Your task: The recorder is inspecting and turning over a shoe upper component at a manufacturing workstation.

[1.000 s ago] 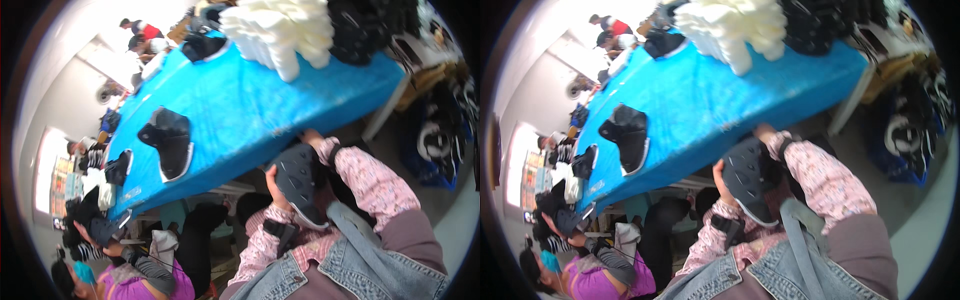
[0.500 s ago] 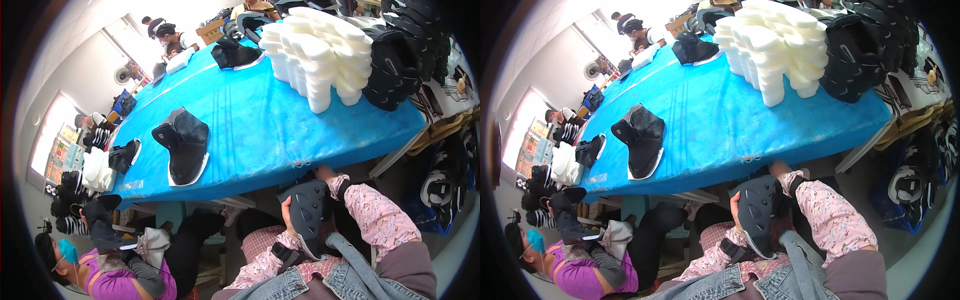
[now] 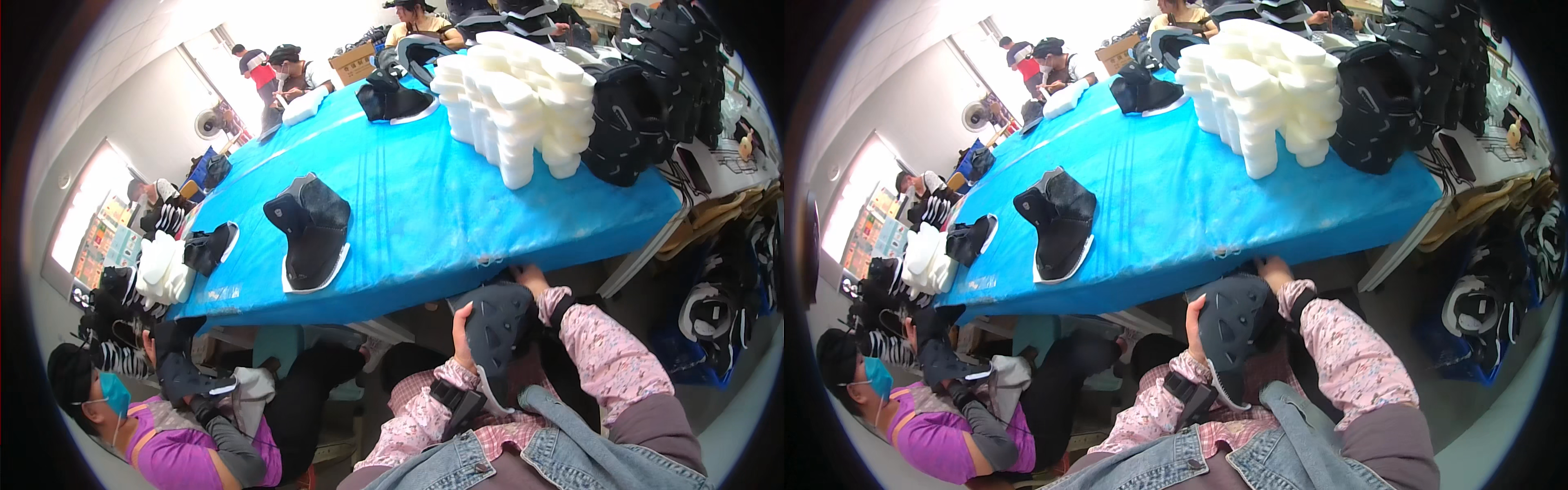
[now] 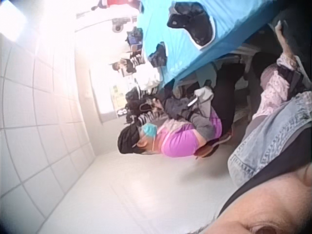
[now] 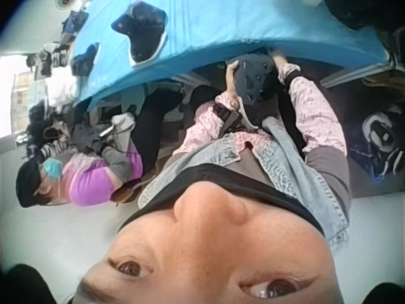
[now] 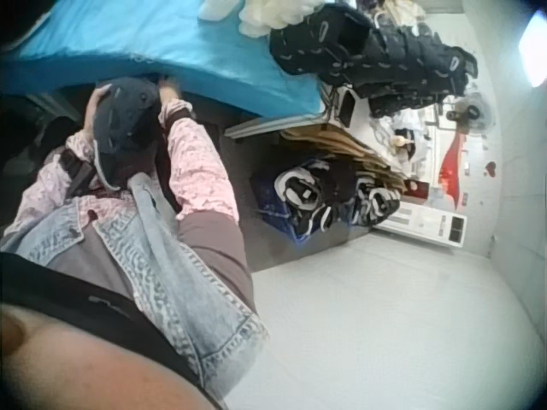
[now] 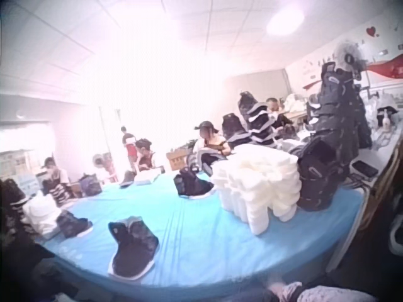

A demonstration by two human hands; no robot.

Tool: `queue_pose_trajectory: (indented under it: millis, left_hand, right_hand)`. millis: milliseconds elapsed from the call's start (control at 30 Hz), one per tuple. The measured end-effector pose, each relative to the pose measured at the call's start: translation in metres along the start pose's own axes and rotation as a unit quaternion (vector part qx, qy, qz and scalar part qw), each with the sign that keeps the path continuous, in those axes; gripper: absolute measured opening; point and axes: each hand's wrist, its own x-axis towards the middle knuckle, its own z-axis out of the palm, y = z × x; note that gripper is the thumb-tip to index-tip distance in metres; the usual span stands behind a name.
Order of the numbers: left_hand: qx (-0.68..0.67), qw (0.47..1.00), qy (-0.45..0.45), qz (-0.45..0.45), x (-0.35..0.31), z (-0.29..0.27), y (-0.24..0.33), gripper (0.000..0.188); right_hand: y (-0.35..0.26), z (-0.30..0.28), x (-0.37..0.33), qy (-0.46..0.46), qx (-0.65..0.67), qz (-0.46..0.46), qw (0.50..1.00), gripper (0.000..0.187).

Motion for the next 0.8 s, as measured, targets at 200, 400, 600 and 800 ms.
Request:
queue_pose_trajectory:
  millis: [200, 400, 600, 800]
  left_hand:
    - [-0.021, 1.000, -0.019, -0.008, 0.006, -0.025, -0.011, 0.053]
    - [-0.024, 0.999, -0.014, -0.036, 0.013, -0.018, -0.002, 0.051]
    - [0.010, 0.999, -0.033, -0.041, 0.008, -0.012, 0.008, 0.051]
    - [0.013, 0.999, 0.016, -0.037, 0.009, -0.021, 0.006, 0.051]
  right_hand:
    - [0.014, 0.019, -0.007, 0.060, 0.018, -0.062, 0.996, 0.037]
    - [0.007, 0.011, 0.001, 0.116, 0.006, -0.037, 0.992, 0.039]
    - [-0.016, -0.007, -0.006, 0.137, 0.043, -0.002, 0.990, 0.038]
    - [0.002, 0.014, -0.013, 0.186, 0.138, -0.042, 0.972, 0.034]
